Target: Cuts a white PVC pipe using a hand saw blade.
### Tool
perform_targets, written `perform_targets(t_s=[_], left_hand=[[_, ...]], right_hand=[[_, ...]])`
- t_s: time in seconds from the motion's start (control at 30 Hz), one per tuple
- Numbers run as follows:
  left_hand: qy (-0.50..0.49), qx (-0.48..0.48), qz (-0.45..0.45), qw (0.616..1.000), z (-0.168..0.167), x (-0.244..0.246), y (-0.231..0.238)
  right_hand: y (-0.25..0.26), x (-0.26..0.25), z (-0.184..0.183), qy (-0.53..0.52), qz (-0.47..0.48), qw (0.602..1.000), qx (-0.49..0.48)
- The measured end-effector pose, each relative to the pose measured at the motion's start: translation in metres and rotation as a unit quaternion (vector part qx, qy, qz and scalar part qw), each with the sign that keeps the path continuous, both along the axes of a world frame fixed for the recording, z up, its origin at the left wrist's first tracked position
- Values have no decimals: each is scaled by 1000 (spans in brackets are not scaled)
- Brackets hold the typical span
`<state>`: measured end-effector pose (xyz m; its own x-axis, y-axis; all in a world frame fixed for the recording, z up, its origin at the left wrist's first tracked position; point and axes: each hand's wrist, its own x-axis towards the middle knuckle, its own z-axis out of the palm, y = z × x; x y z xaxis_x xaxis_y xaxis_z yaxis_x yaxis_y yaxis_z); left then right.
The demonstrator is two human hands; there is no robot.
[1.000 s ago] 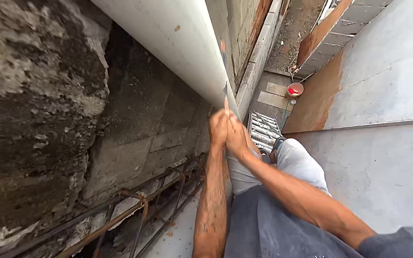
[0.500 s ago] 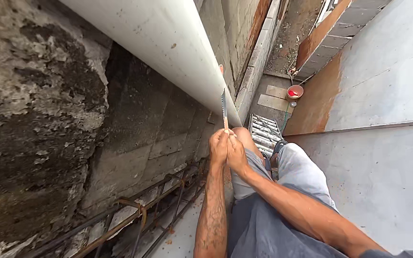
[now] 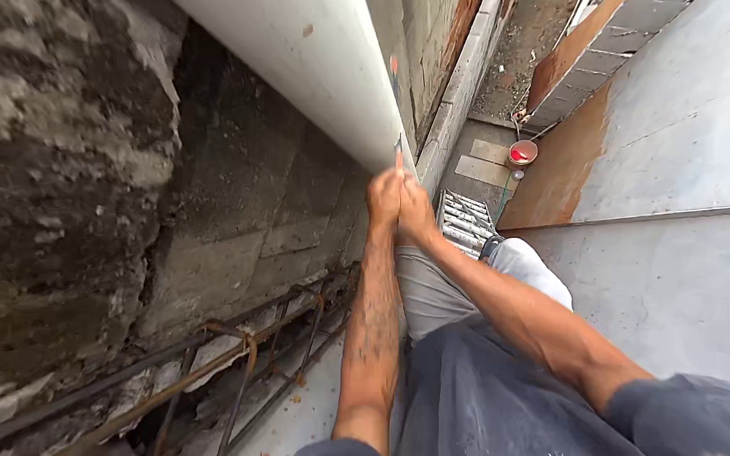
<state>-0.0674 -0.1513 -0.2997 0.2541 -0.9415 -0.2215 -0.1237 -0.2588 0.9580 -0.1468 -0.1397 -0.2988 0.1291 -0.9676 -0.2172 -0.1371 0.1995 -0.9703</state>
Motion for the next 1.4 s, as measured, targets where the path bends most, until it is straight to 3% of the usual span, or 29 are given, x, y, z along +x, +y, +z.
perform_targets(t_s=[0.1, 0.23, 0.37, 0.47, 0.57, 0.63, 0.77, 0.87, 0.97, 1.07, 1.17, 1.27, 1.4], left_hand=[[5, -11, -1, 1000, 4, -1, -17], [-14, 30, 16, 999, -2, -11, 63], [12, 16, 21, 1000, -2, -10, 14], [-7, 2, 11, 1000, 6, -3, -25], [-26, 8, -13, 1000, 8, -6, 26], [2, 33, 22, 999, 2, -13, 62], [13, 11, 8, 1000, 2, -8, 22], [44, -16, 13, 999, 0, -3, -30], [59, 4, 20, 998, 4, -6, -31], [74, 14, 13, 997, 7, -8, -16], [94, 24, 21, 995, 9, -10, 0], [148, 60, 43, 986, 12, -21, 11], [252, 78, 51, 963, 16, -29, 33]], right_hand=[[-14, 8, -5, -33, -42, 999, 0], [62, -9, -11, -44, -8, 998, 40], [12, -10, -2, 8, 14, 1000, 14], [-21, 6, 0, -38, -38, 998, 14], [28, -5, -2, -40, -10, 999, 27], [59, -12, -4, -36, -5, 999, 39], [18, -11, 2, -1, 23, 999, 25], [-29, 3, -5, -30, -8, 999, 19], [-34, -15, 0, -13, 62, 998, 28], [-28, -41, -1, 76, 135, 988, -22], [-22, -55, 3, 117, 54, 990, -54], [-36, -53, 4, 82, 31, 996, -25], [-54, -29, -1, -75, 54, 992, 83]])
